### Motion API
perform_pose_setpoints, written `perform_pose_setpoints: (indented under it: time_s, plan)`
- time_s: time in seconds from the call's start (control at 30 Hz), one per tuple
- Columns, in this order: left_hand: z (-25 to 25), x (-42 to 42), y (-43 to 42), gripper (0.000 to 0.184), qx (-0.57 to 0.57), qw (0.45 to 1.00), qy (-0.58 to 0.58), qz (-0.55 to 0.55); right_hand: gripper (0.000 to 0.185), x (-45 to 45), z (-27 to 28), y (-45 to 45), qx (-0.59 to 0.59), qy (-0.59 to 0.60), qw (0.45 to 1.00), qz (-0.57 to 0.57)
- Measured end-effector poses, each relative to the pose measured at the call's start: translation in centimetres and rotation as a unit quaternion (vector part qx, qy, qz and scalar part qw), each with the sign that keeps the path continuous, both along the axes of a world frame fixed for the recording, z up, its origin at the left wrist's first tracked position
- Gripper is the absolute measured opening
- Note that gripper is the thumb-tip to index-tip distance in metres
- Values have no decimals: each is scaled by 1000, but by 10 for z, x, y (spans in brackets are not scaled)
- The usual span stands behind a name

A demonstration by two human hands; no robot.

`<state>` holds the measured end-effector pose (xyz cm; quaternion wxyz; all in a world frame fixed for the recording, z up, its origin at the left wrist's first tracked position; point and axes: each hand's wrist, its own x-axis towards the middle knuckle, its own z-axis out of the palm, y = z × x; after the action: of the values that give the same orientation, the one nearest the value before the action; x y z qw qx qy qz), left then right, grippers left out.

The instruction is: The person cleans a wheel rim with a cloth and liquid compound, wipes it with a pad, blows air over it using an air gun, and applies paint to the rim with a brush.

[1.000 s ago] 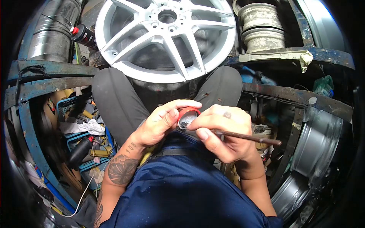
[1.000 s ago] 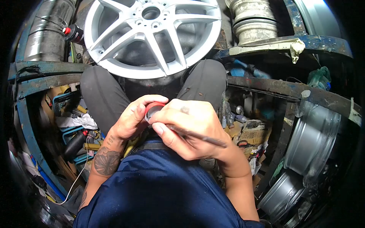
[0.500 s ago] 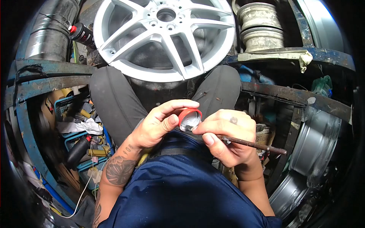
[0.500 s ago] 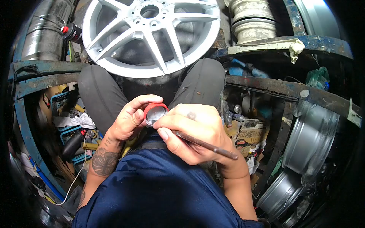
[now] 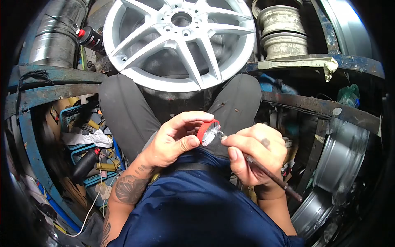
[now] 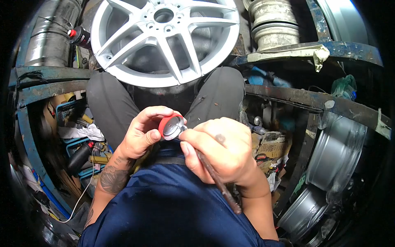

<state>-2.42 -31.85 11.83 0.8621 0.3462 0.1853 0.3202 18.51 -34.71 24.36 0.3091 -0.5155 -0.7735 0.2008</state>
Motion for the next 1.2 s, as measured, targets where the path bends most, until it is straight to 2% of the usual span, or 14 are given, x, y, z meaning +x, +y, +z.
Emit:
perform_pose_setpoints:
  time_s: [0.1, 0.2, 0.37, 0.47, 0.6, 0.67, 1.07, 1.2]
  plan:
    - [1, 1, 0, 57, 10, 1000, -12, 13, 15, -2, 1, -2, -1, 1, 1000, -9]
    - [3, 2, 1, 54, 20, 999, -36, 19, 13, 0, 0, -3, -59, 78, 995, 2]
    - [3, 3, 0, 51, 25, 999, -37, 29, 13, -1, -7, -5, -50, 124, 984, -121]
    - [2, 5, 1, 51, 28, 998, -42, 36, 13, -1, -7, -4, -84, 115, 988, -66]
    - [3, 4, 2, 51, 31, 998, -46, 41, 11, -5, -10, -2, -1, 59, 994, -97]
    - [0, 5, 2, 51, 45, 996, -58, 50, 10, -3, -3, 1, -34, 56, 997, -28]
    - [-1, 4, 3, 48, 72, 993, -67, 65, 10, -7, -8, 0, 14, 31, 997, -65]
    - [0, 4, 2, 47, 77, 993, -63, 69, 10, -8, -6, -1, -42, 37, 998, -33]
